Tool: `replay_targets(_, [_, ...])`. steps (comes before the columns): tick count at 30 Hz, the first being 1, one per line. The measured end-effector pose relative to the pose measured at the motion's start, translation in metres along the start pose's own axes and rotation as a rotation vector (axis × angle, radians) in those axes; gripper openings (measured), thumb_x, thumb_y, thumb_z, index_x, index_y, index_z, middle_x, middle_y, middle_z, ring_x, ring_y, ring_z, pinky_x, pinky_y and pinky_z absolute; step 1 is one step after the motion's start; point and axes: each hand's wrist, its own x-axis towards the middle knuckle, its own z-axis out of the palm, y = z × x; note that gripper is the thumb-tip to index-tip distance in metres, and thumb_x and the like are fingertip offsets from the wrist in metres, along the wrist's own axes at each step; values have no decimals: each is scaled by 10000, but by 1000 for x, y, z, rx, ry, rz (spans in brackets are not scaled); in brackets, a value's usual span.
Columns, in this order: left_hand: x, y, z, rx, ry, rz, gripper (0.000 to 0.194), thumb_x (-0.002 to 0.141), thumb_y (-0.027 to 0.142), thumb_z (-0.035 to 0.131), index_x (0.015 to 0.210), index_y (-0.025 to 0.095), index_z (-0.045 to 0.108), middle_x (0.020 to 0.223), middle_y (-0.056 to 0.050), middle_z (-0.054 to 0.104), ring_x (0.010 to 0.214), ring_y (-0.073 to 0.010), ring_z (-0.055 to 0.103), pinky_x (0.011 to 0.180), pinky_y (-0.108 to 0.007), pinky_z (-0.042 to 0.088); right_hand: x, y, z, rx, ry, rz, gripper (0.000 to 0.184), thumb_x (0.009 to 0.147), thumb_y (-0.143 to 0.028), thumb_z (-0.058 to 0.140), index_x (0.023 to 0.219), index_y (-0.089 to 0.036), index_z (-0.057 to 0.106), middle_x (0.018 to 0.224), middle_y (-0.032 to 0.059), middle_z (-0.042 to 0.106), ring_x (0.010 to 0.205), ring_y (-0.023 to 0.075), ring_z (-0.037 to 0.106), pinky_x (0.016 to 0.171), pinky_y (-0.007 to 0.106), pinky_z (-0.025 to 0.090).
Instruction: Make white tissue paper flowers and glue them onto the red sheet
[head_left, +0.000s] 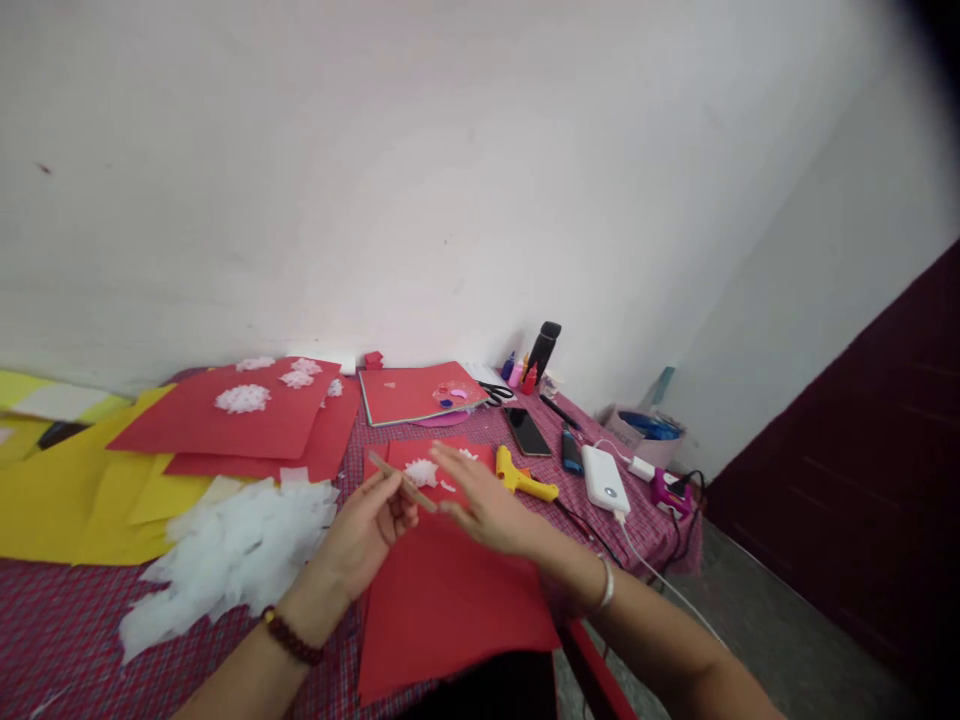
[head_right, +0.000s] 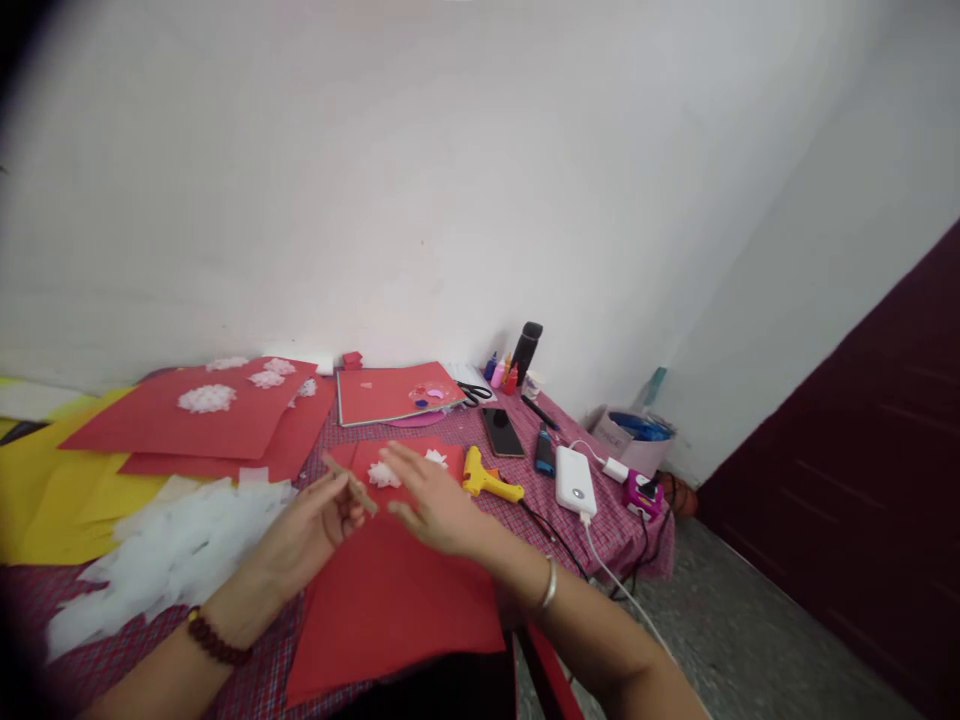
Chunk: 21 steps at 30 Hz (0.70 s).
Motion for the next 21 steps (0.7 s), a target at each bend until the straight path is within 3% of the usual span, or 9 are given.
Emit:
replay_targets(2, [3,13,-4,-40,75,28,144,768,198,588,640,135,572,626,-7,620,546,-100,574,534,-213,494,-12,27,-12,-89,47,171,639,852,-233,475,1440,-180,229,1433,143,364,1307,235,354,1056,443,311])
replay_targets(5, [5,25,-9,-46,187,51,143,741,176,552,605,140,524,598,-8,610,520,-101,570,526,-214,489,-35,70,-27,-201,23,438,542,794,-198,516,1328,-150,435,1298,168,514,1197,289,480,1001,477,371])
replay_targets(8, [5,24,-10,45,170,62,81,709,198,582,677,142,532,604,-3,610,518,-106,576,507,-212,476,-55,83,-32,-224,43,500,401,799,-192,509,1192,-134,560,1222,167,570,1145,293,519,983,468,391])
replay_targets(10, [4,19,-10,122,136,65,103,679,194,601,743,152,532,602,17,595,521,-104,572,502,-209,469,-66,66,-29,-170,74,475,328,844,-200,459,1143,-162,588,1174,130,601,1116,257,536,968,447,406])
replay_targets(12, [4,14,-11,198,145,69,135,650,169,590,764,163,518,551,52,541,448,-74,505,436,-175,410,-75,33,-25,-92,36,448,319,868,-218,447,1150,-160,585,1173,123,599,1117,235,532,977,430,398])
replay_targets(14, [5,10,-14,278,171,75,128,638,158,570,750,166,508,490,83,465,359,-38,378,355,-145,289,-82,-5,-22,-25,-62,393,446,861,-314,509,1280,-165,494,1293,136,518,1212,241,453,1028,435,343])
replay_targets(16, [7,9,-16,354,176,73,109,645,171,568,735,164,507,452,99,403,321,-22,276,324,-145,189,-86,-36,-19,54,-241,277,679,778,-429,619,1377,-209,388,1403,126,410,1285,260,366,1056,440,303])
replay_targets(18, [8,10,-17,405,171,68,108,658,196,580,738,163,515,440,103,380,319,-18,250,326,-147,163,-88,-52,-14,64,-337,208,776,715,-476,673,1391,-245,370,1442,104,363,1311,279,325,1082,476,242])
replay_targets(21, [9,16,-17,432,178,84,123,661,205,590,756,163,525,448,99,386,328,-18,250,333,-147,153,-92,-55,-4,48,-367,201,640,806,-419,596,1384,-242,386,1447,90,366,1318,251,323,1095,474,215])
